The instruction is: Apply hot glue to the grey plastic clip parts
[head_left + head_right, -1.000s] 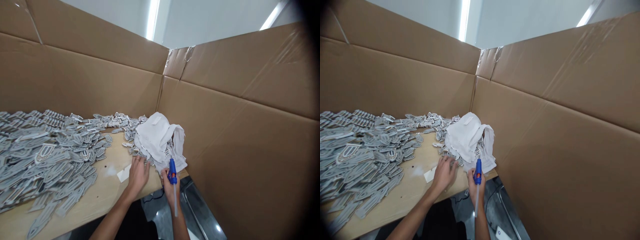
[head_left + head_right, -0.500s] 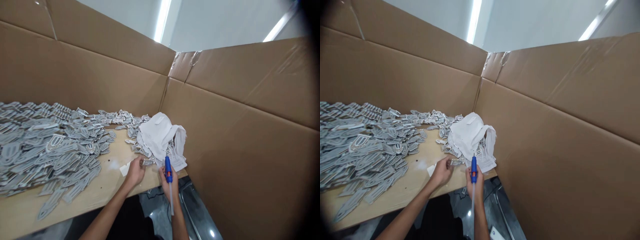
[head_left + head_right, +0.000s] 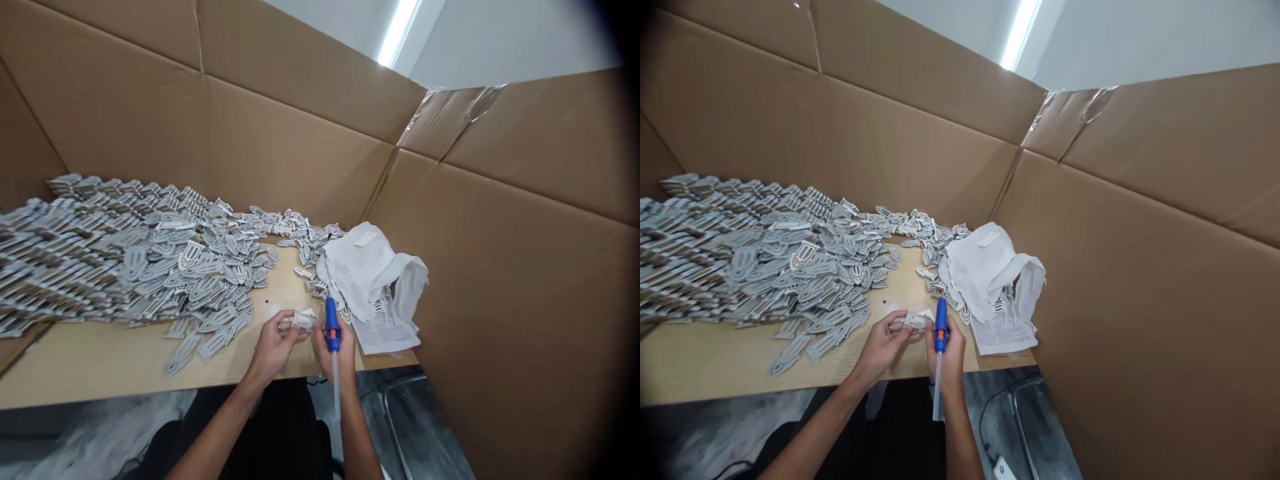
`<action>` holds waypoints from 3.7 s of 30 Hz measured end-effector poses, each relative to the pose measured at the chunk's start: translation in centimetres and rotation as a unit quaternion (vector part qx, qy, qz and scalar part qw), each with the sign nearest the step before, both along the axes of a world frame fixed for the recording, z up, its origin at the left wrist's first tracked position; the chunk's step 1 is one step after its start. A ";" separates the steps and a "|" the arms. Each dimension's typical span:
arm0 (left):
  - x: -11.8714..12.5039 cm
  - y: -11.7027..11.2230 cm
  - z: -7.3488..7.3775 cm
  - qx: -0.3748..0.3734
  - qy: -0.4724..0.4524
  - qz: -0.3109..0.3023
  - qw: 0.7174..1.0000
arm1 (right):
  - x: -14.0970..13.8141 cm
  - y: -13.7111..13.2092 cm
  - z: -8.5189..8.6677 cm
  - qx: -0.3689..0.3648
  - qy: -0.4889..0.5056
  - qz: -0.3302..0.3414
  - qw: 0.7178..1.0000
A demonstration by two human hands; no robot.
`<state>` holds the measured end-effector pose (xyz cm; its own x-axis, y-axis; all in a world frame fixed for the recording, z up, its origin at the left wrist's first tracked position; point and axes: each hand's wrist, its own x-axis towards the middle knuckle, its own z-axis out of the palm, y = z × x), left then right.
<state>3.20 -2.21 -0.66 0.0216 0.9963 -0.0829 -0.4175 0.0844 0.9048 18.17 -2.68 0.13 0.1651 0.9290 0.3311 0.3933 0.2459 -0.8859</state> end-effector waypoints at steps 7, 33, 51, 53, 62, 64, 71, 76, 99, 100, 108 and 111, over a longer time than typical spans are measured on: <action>-1.3 -0.6 -0.8 0.008 0.011 -0.009 1.000 | -1.4 -0.1 0.6 -0.031 -0.029 0.035 0.998; -1.8 -1.2 -1.4 0.070 0.167 0.026 0.983 | -2.7 -0.2 0.9 -0.072 -0.059 0.086 0.992; -1.7 -1.3 -1.7 0.065 0.106 0.065 0.990 | -2.7 0.0 -0.3 -0.069 -0.060 0.009 0.996; -1.7 -1.4 -1.5 0.065 0.124 0.050 0.989 | -2.8 -0.1 -0.1 -0.073 -0.032 0.017 0.997; -2.0 -1.3 -1.1 0.025 0.046 0.039 0.998 | -2.3 -0.8 1.1 -0.098 0.074 0.134 0.983; -2.1 -1.2 -1.0 0.022 0.046 0.053 0.997 | -1.7 -1.0 0.4 -0.111 0.086 0.177 0.974; -1.9 -1.0 -1.4 0.006 -0.020 0.036 0.999 | -0.7 -1.7 -1.9 -0.193 0.145 0.208 0.948; -1.8 -1.2 -1.2 -0.001 -0.022 0.032 0.999 | -0.8 -1.7 -1.9 -0.196 0.135 0.208 0.949; -2.1 -1.0 -1.8 -0.028 0.024 0.060 0.997 | -0.6 -2.0 -0.9 -0.196 0.134 0.195 0.952; -2.1 -1.0 -1.5 -0.026 0.025 0.057 0.998 | -0.5 -2.0 -1.1 -0.196 0.134 0.194 0.952; -2.1 -0.9 -1.4 -0.011 0.006 0.040 0.999 | -0.4 -1.7 -2.0 -0.206 0.140 0.193 0.949; -2.1 -0.8 -1.7 -0.011 0.009 0.044 0.999 | -0.3 -1.7 -2.0 -0.204 0.116 0.188 0.954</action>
